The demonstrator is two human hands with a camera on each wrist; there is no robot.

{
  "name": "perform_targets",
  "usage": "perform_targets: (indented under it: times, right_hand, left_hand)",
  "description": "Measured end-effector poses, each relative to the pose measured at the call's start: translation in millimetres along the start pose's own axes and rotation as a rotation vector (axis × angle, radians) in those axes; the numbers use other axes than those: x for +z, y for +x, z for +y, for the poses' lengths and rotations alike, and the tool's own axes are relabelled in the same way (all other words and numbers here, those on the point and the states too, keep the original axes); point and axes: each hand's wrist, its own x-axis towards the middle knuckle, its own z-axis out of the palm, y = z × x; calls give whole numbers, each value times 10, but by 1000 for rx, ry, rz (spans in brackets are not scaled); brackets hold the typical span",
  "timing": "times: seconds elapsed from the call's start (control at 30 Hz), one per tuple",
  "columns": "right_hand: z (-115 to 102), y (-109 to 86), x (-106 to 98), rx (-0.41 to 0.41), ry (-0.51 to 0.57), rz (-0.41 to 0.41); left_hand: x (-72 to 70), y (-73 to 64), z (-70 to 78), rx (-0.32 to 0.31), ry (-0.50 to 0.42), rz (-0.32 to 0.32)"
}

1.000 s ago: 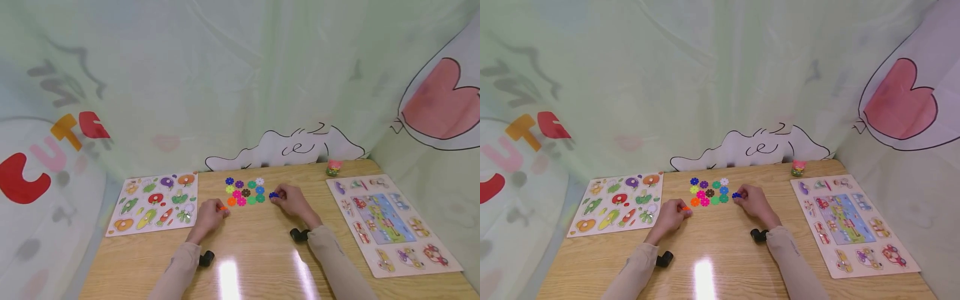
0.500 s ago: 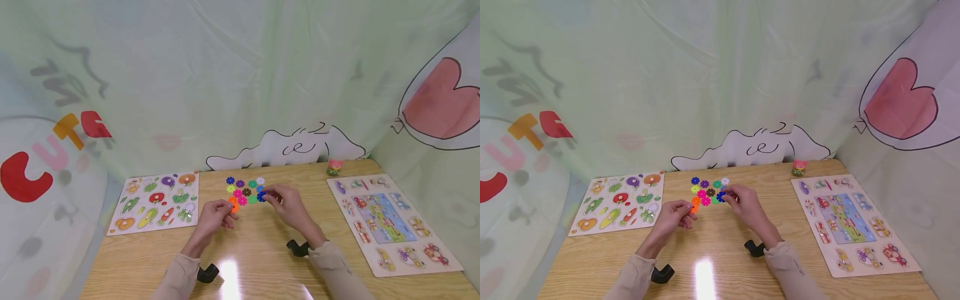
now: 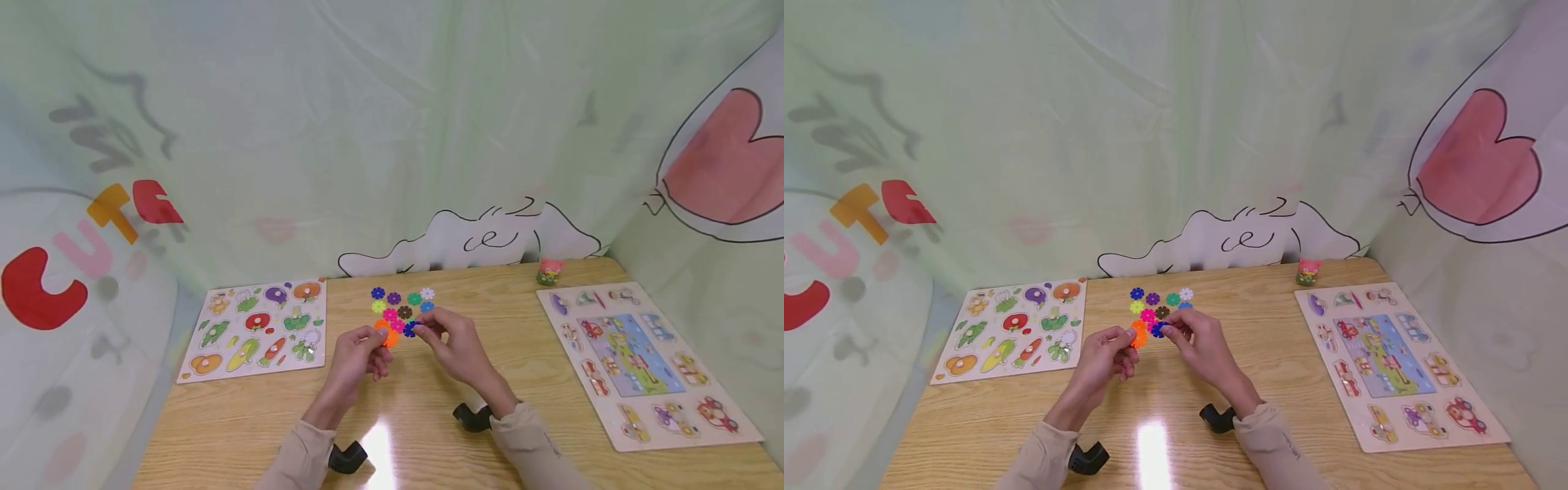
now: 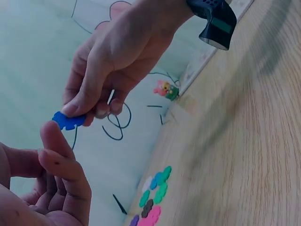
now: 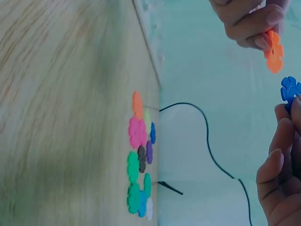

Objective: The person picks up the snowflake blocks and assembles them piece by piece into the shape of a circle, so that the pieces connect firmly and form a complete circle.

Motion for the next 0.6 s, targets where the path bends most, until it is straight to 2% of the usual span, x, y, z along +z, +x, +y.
perform_targets:
  times: [0.3, 0.43, 0.6]
  right_hand:
    - [-89, 13, -24, -47, 33, 20]
    - [-90, 7, -52, -60, -1, 36]
    - [-79, 0, -79, -89, -45, 21]
  left_hand:
    - [117, -93, 68, 27, -96, 2]
    - [154, -107, 77, 26, -132, 10]
    - [187, -107, 62, 26, -132, 28]
